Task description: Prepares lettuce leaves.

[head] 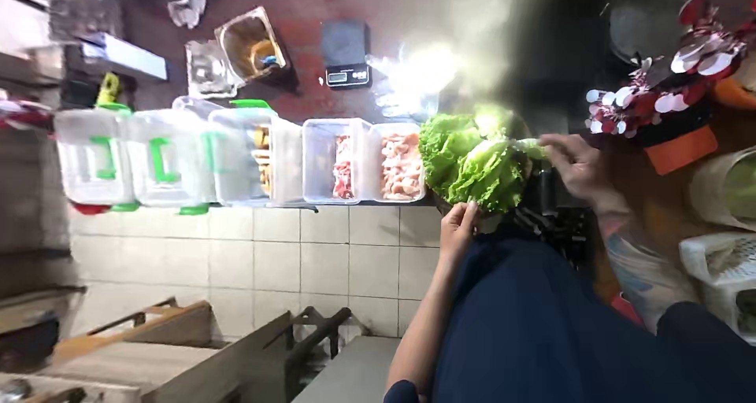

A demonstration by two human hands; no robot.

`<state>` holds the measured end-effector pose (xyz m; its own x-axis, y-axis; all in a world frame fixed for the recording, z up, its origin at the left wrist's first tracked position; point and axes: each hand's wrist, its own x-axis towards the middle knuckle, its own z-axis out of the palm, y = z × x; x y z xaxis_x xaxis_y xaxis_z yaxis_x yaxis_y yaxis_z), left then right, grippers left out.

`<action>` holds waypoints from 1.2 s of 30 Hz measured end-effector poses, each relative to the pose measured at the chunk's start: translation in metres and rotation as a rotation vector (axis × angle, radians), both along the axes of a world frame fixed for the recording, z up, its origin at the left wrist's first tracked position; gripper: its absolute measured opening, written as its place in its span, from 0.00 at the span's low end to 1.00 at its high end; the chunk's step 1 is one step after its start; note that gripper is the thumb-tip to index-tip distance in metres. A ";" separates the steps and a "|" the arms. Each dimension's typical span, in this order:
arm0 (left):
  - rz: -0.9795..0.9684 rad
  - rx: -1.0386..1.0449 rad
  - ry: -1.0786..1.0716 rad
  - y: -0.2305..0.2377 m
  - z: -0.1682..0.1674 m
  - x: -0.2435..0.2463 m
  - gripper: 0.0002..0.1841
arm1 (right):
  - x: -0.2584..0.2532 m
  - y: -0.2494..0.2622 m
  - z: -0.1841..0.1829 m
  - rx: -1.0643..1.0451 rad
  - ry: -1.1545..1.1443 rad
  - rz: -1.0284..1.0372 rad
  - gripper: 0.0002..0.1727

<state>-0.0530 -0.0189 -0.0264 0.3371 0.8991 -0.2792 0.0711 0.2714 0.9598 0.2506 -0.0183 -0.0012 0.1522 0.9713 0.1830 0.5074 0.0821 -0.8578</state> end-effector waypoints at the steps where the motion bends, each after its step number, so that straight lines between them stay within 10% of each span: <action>1: 0.008 0.004 -0.002 -0.001 0.000 -0.002 0.15 | -0.010 0.024 -0.002 0.017 -0.048 0.109 0.17; 7: 0.089 0.045 -0.027 -0.010 0.002 -0.021 0.15 | -0.036 0.113 -0.014 -0.093 -0.385 0.452 0.15; 21: 0.239 0.006 -0.015 -0.018 0.000 -0.055 0.16 | -0.038 0.110 -0.027 -0.078 -0.469 0.544 0.09; 36: 0.038 0.406 0.119 0.088 0.029 0.028 0.26 | -0.044 0.083 -0.017 -0.182 0.623 0.044 0.16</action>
<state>-0.0248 0.0691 0.0030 0.2883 0.9553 0.0654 0.1850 -0.1225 0.9751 0.2062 0.0646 -0.0185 0.1356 0.9862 -0.0946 -0.0897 -0.0829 -0.9925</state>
